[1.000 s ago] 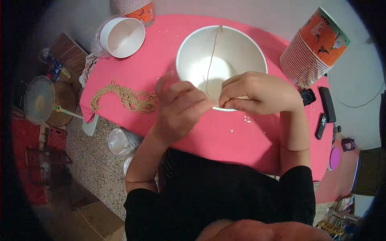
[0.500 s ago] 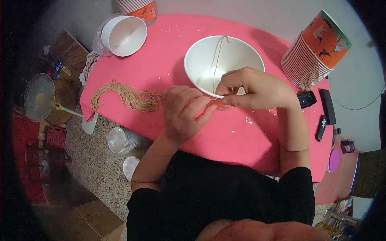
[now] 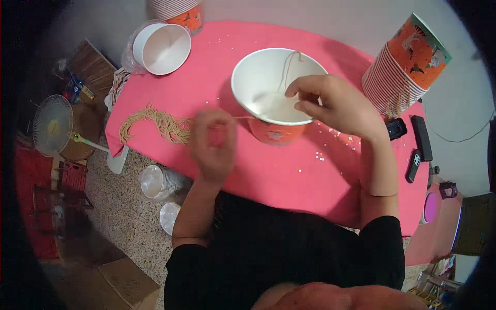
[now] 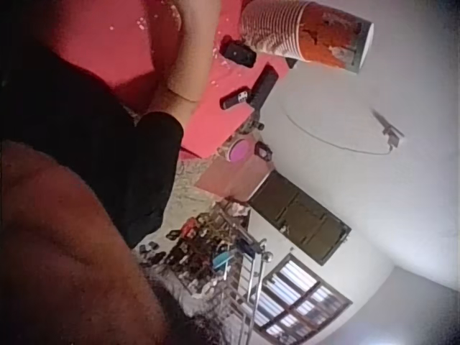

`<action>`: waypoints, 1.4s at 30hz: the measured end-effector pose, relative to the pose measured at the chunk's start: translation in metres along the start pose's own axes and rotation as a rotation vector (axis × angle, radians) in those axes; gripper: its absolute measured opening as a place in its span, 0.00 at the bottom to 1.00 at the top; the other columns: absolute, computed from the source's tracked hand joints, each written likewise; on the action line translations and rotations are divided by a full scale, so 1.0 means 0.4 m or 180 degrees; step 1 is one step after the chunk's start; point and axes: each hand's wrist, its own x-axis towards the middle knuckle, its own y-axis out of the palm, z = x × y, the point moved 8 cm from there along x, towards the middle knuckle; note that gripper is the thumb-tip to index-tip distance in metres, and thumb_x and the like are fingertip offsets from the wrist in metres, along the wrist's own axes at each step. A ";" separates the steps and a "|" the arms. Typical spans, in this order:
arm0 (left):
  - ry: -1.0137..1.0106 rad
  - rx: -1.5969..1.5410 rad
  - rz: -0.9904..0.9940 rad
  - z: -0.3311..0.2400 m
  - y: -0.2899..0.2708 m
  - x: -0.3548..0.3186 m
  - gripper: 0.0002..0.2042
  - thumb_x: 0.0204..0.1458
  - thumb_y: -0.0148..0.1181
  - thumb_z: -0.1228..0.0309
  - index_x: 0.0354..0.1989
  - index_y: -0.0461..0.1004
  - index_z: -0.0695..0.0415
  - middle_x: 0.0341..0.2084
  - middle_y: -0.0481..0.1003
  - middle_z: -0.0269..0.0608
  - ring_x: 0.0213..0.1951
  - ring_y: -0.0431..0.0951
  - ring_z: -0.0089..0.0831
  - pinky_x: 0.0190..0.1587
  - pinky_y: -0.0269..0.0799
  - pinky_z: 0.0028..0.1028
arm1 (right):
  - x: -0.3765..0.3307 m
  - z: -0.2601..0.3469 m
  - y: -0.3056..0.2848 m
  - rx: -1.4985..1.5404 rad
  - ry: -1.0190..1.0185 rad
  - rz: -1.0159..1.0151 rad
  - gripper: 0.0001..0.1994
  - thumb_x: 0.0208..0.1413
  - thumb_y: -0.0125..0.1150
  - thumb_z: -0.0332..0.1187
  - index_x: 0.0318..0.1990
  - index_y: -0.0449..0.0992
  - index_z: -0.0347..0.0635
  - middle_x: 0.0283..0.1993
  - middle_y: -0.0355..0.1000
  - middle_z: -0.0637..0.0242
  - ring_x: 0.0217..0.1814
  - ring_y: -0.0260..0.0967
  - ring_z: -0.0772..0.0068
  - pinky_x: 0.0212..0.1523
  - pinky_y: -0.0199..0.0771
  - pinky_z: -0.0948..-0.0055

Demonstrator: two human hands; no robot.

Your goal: Wrapping rubber bands around the rims of paper buckets for packaging or assembly.

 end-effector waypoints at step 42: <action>-0.2194 -0.1619 0.1298 0.004 0.076 0.005 0.05 0.57 0.57 0.74 0.37 0.75 0.63 0.25 0.73 0.27 0.29 0.69 0.12 0.31 0.65 0.16 | 0.000 0.083 -0.007 0.0576 -0.0706 -0.0912 0.06 0.56 0.56 0.30 0.36 0.70 0.37 0.22 0.65 0.60 0.23 0.65 0.63 0.25 0.64 0.68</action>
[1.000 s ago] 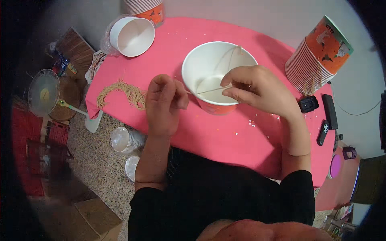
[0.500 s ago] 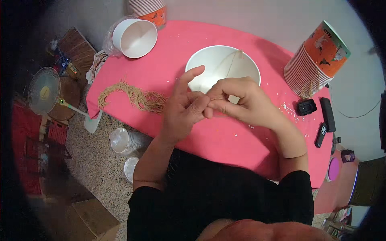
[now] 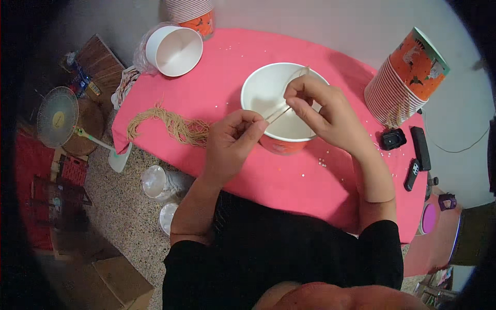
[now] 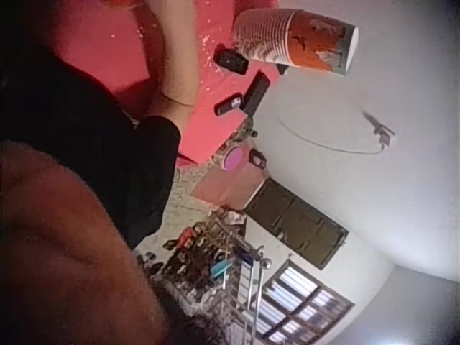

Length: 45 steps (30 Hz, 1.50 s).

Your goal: Wrapping rubber bands around the rims of paper buckets for packaging or assembly.

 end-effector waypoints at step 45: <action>0.0303 0.0503 -0.0285 0.006 0.000 -0.024 0.03 0.50 0.62 0.78 0.33 0.79 0.60 0.14 0.63 0.18 0.18 0.58 0.08 0.20 0.52 0.17 | 0.008 0.047 0.004 -0.0120 -0.0799 -0.0036 0.06 0.49 0.59 0.21 0.35 0.75 0.35 0.32 0.73 0.61 0.35 0.71 0.60 0.37 0.69 0.68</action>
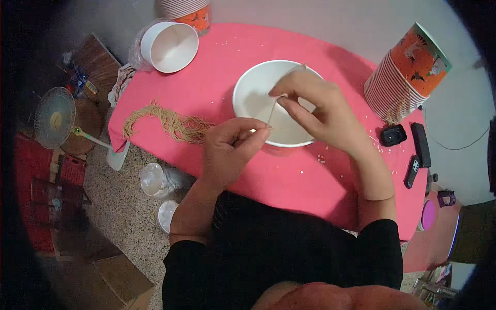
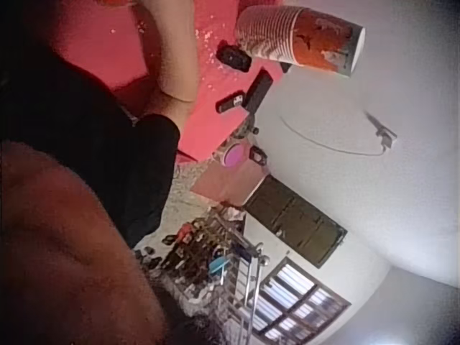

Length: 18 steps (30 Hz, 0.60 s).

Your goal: Wrapping rubber bands around the rims of paper buckets for packaging or assembly.

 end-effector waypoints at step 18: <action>-0.0062 -0.0304 -0.0020 -0.012 -0.017 0.006 0.05 0.51 0.60 0.79 0.36 0.77 0.62 0.20 0.71 0.23 0.23 0.66 0.09 0.25 0.60 0.14 | -0.015 0.033 0.019 -0.0298 -0.0301 0.0366 0.05 0.47 0.62 0.30 0.30 0.74 0.41 0.27 0.71 0.62 0.29 0.68 0.55 0.35 0.67 0.62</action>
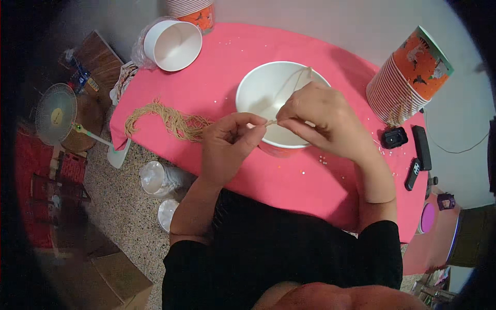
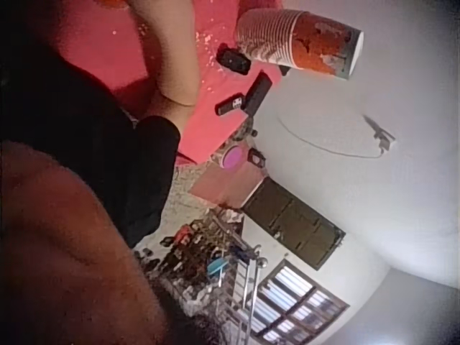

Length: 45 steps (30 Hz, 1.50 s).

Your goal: Wrapping rubber bands around the rims of paper buckets for packaging or assembly.

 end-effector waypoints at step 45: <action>0.1479 0.0476 -0.0271 -0.038 0.027 -0.046 0.07 0.47 0.57 0.84 0.31 0.70 0.59 0.23 0.69 0.31 0.20 0.64 0.13 0.22 0.59 0.16 | -0.008 -0.033 0.082 0.1161 0.0977 0.0510 0.08 0.57 0.57 0.31 0.31 0.71 0.35 0.27 0.69 0.61 0.30 0.66 0.67 0.33 0.65 0.70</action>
